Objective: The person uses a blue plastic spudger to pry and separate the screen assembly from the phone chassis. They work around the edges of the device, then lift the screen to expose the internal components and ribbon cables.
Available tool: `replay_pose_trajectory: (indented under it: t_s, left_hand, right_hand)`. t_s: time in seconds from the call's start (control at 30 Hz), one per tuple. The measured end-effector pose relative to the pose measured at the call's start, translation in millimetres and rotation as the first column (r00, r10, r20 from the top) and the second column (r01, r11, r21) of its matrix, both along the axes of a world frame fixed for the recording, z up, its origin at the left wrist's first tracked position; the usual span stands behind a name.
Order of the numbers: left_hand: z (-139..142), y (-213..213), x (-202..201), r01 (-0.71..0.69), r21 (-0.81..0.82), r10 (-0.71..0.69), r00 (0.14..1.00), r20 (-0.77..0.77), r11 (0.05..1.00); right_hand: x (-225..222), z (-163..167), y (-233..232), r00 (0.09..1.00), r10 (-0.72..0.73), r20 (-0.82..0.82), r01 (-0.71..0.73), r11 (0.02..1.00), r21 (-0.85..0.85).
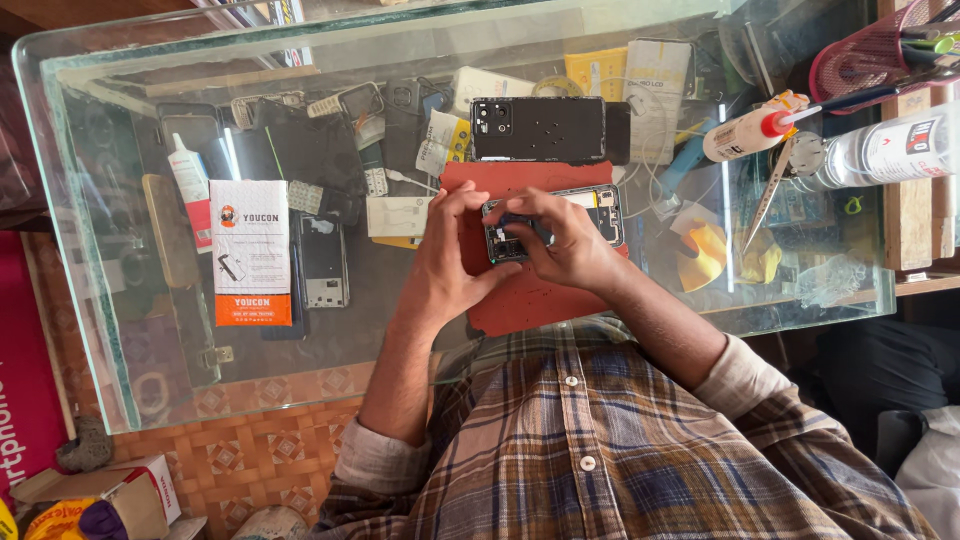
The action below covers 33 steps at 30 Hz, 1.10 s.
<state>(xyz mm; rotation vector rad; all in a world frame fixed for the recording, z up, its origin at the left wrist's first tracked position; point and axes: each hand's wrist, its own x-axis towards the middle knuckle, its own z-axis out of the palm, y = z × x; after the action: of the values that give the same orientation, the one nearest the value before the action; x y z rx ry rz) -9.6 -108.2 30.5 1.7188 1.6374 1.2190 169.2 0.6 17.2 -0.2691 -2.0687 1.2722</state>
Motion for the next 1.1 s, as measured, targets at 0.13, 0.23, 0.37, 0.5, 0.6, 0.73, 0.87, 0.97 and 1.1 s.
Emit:
replay_pose_trajectory:
  t_s: [0.13, 0.23, 0.37, 0.5, 0.6, 0.73, 0.87, 0.97, 1.1]
  left_hand:
    - [12, 4, -4, -0.044, 0.052, 0.053, 0.983, -0.178, 0.998]
    - [16, 11, -3, -0.036, 0.068, 0.056, 0.943, -0.328, 0.997]
    - [19, 23, 0, 0.002, -0.006, -0.005, 0.851, -0.526, 1.0]
    - [19, 37, 7, 0.024, -0.159, -0.131, 0.693, -0.709, 0.987]
    - [17, 44, 8, 0.047, -0.223, -0.204, 0.61, -0.766, 0.974]
    - [13, 52, 3, 0.085, -0.129, -0.152, 0.682, -0.715, 0.988]
    - [7, 67, -2, 0.067, 0.006, -0.057, 0.886, -0.46, 0.998]
    - [-1, 91, -2, 0.031, 0.135, 0.01, 0.956, -0.294, 0.99]
    - [-9, 113, 5, 0.021, 0.207, 0.031, 0.97, -0.242, 0.978]
  right_hand:
    - [10, -9, -6, 0.992, -0.05, -0.112, 0.029, 0.982, -0.186]
    - [18, -8, -5, 0.985, -0.135, -0.111, 0.107, 0.968, -0.227]
    - [33, -5, -2, 0.97, -0.214, -0.119, 0.176, 0.947, -0.268]
    - [54, -3, -2, 0.948, -0.298, -0.112, 0.239, 0.898, -0.37]
    - [67, -5, 0, 0.933, -0.344, -0.106, 0.275, 0.872, -0.406]
    - [75, -10, 1, 0.924, -0.366, -0.11, 0.291, 0.86, -0.418]
    - [77, -12, 0, 0.915, -0.39, -0.099, 0.31, 0.841, -0.443]
    - [78, -13, 0, 0.915, -0.389, -0.106, 0.307, 0.842, -0.444]
    - [76, -11, 1, 0.92, -0.376, -0.107, 0.302, 0.858, -0.416]
